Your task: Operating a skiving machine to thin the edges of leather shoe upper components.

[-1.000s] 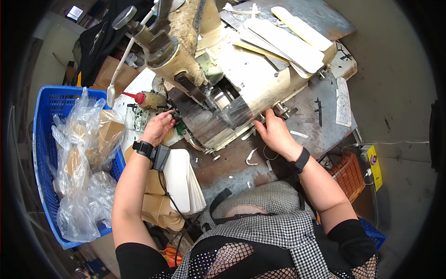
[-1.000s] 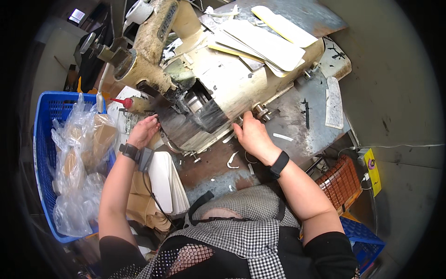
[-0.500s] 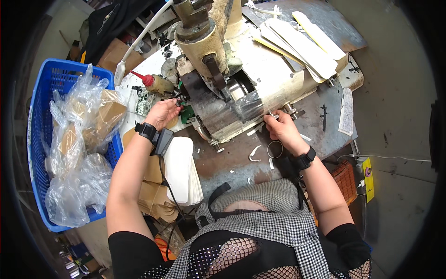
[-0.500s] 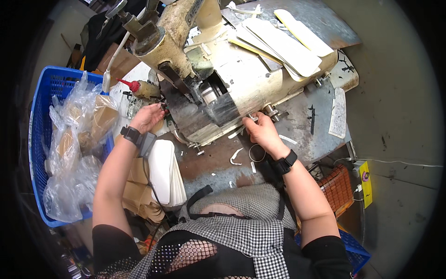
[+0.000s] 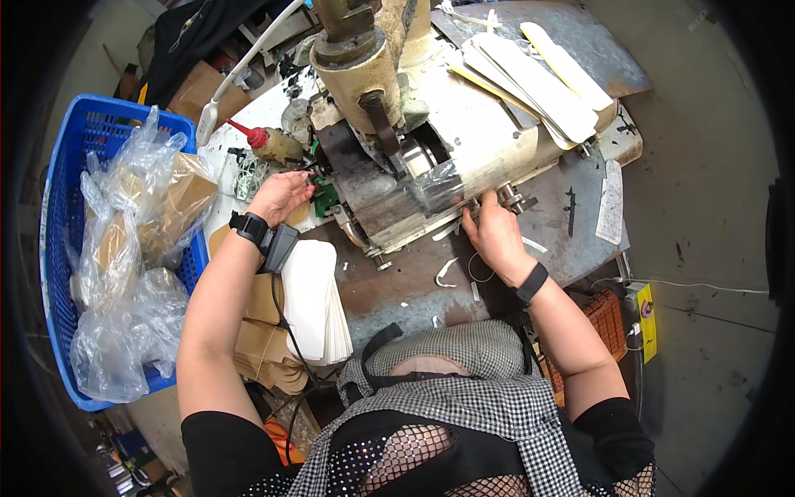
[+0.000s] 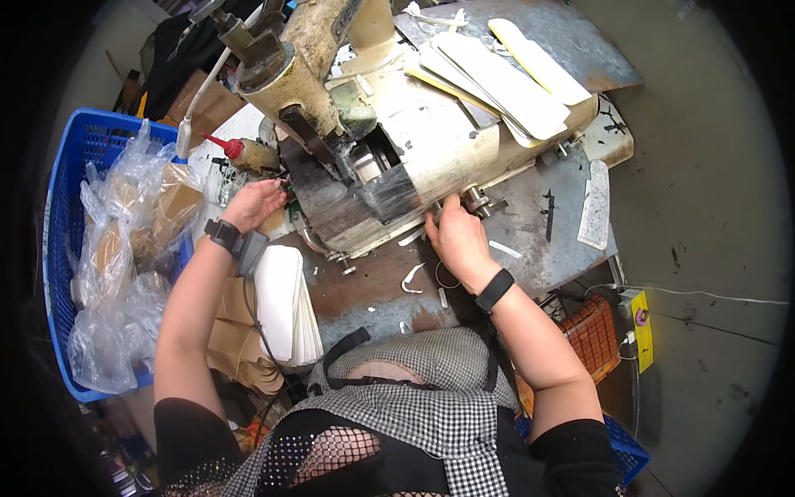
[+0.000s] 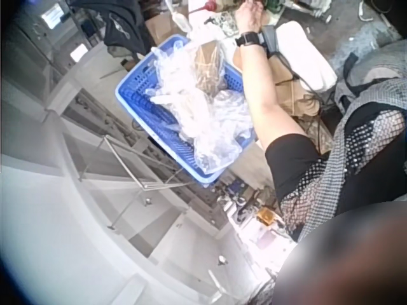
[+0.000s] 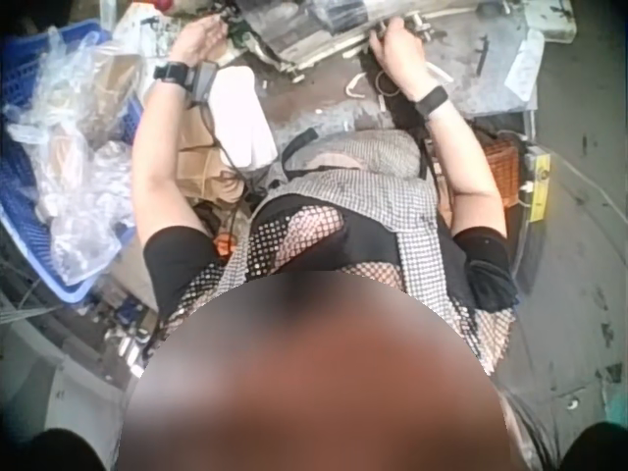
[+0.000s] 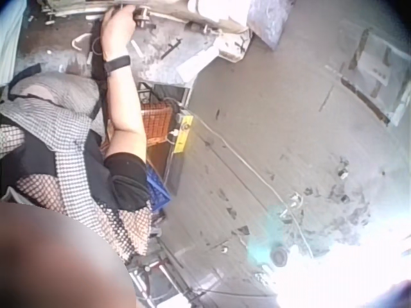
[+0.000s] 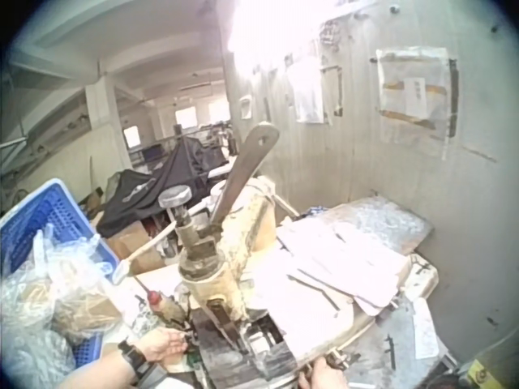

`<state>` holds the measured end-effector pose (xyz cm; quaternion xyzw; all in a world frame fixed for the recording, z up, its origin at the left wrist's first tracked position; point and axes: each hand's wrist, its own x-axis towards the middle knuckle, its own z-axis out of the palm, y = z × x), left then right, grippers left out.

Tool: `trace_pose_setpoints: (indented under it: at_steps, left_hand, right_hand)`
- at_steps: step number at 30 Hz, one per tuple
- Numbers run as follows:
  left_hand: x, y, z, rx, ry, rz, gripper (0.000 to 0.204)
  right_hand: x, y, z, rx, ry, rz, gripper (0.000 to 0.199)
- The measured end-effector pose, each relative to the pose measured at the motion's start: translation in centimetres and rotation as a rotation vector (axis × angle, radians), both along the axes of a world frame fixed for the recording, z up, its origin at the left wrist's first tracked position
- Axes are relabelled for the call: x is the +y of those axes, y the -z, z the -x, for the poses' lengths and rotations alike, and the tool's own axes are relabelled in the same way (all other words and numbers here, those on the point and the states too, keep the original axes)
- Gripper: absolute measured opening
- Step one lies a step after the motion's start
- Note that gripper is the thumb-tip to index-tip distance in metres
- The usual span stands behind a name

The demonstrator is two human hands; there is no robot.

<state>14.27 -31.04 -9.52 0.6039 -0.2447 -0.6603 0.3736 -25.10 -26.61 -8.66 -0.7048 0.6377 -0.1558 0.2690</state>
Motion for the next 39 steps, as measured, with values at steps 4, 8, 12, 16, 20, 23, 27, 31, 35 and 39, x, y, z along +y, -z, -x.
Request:
trace_pose_setpoints:
  at_steps: [4,8,12,16,20,23,27,31,35,39]
  left_hand:
    - [-0.4,-0.5,0.7,0.037,-0.017,-0.068,0.013]
    - [-0.7,-0.3,0.3,0.065,0.023,-0.105,0.017]
    - [-0.3,0.2,0.1,0.044,-0.009,-0.083,0.018]
    - [-0.5,0.0,0.6,0.037,-0.015,-0.066,0.012]
    - [-0.3,-0.1,0.8,0.022,-0.036,-0.047,0.011]
    - [-0.2,0.0,0.7,0.008,-0.044,-0.047,0.011]
    - [-0.2,-0.2,0.8,-0.007,-0.044,-0.051,0.012]
    - [-0.1,-0.2,1.2,-0.023,-0.042,-0.043,0.013]
    - [0.0,0.1,1.2,-0.044,-0.043,-0.018,0.013]
    - [0.0,0.5,0.5,-0.063,-0.012,-0.012,0.016]
  right_hand:
    - [-0.5,2.1,1.4,-0.380,-0.058,0.157,0.031]
    - [-0.6,1.8,0.9,-0.361,-0.021,0.117,0.029]
    - [-0.1,0.4,-0.1,-0.069,0.012,0.093,0.029]
    - [-0.7,3.1,1.0,-0.500,-0.043,0.203,0.028]
    - [-0.4,1.9,0.5,-0.374,0.010,0.147,0.031]
    - [-0.3,0.9,0.1,-0.103,0.055,0.018,0.034]
    - [-0.1,1.8,0.5,-0.152,0.040,0.097,0.037]
    - [-0.5,1.7,0.8,-0.403,0.079,-0.026,0.038]
    - [-0.4,1.8,0.5,-0.224,0.032,0.109,0.031]
    - [-0.2,1.0,0.2,-0.091,0.016,0.123,0.028]
